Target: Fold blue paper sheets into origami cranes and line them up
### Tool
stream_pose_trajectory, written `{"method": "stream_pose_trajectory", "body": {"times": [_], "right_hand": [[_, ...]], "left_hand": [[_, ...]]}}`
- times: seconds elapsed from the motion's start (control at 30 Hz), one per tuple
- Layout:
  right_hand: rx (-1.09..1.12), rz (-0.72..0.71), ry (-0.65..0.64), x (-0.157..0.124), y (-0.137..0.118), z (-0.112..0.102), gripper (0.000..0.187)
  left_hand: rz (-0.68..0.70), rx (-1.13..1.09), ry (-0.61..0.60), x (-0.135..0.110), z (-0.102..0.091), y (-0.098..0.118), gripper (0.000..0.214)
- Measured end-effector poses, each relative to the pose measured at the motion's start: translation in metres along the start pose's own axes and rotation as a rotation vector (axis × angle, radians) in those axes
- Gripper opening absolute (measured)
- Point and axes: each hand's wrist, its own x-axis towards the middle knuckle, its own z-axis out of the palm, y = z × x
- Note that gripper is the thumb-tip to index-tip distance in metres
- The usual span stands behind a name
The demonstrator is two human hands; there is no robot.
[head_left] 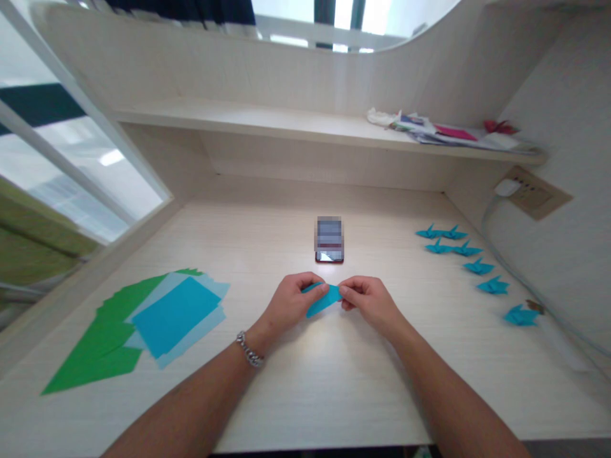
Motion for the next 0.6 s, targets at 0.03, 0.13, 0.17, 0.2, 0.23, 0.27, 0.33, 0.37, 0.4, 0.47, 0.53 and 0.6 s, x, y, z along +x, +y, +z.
{"method": "stream_pose_trajectory", "body": {"times": [0.03,0.13,0.17,0.2,0.23,0.27,0.33,0.37,0.4,0.47,0.53,0.6], "right_hand": [[0.008,0.011,0.005,0.0,0.0,-0.001,0.021],[0.032,0.043,0.027,0.0,-0.001,-0.007,0.024],[0.053,0.055,0.026,0.0,-0.001,-0.009,0.025],[0.075,0.065,0.029,0.001,-0.001,-0.011,0.026],[0.093,0.073,0.039,0.001,-0.001,-0.013,0.027],[0.109,0.078,0.057,0.002,0.0,-0.016,0.028],[0.117,0.074,0.105,0.003,0.0,-0.019,0.029],[0.115,0.062,0.121,0.003,0.001,-0.019,0.029],[0.107,0.047,0.122,0.004,0.001,-0.019,0.029],[0.07,0.014,0.088,0.003,0.0,-0.015,0.028],[0.009,-0.01,0.045,0.002,0.0,-0.011,0.024],[-0.044,-0.023,0.032,0.001,0.0,-0.007,0.022]], "left_hand": [[0.002,-0.003,0.02,0.001,-0.002,0.0,0.024],[-0.018,-0.045,0.046,0.003,-0.007,0.0,0.021],[-0.027,-0.065,0.048,0.003,-0.008,-0.001,0.021],[-0.037,-0.084,0.053,0.003,-0.009,-0.001,0.021],[-0.046,-0.101,0.061,0.004,-0.009,-0.001,0.021],[-0.055,-0.115,0.073,0.004,-0.01,-0.001,0.021],[-0.075,-0.134,0.095,0.004,-0.01,-0.001,0.022],[-0.083,-0.136,0.099,0.004,-0.01,-0.002,0.022],[-0.086,-0.132,0.098,0.004,-0.01,-0.002,0.022],[-0.078,-0.117,0.08,0.003,-0.008,-0.002,0.022],[-0.071,-0.103,0.052,0.003,-0.006,-0.003,0.023],[-0.075,-0.101,0.033,0.003,-0.005,-0.004,0.025]]}}
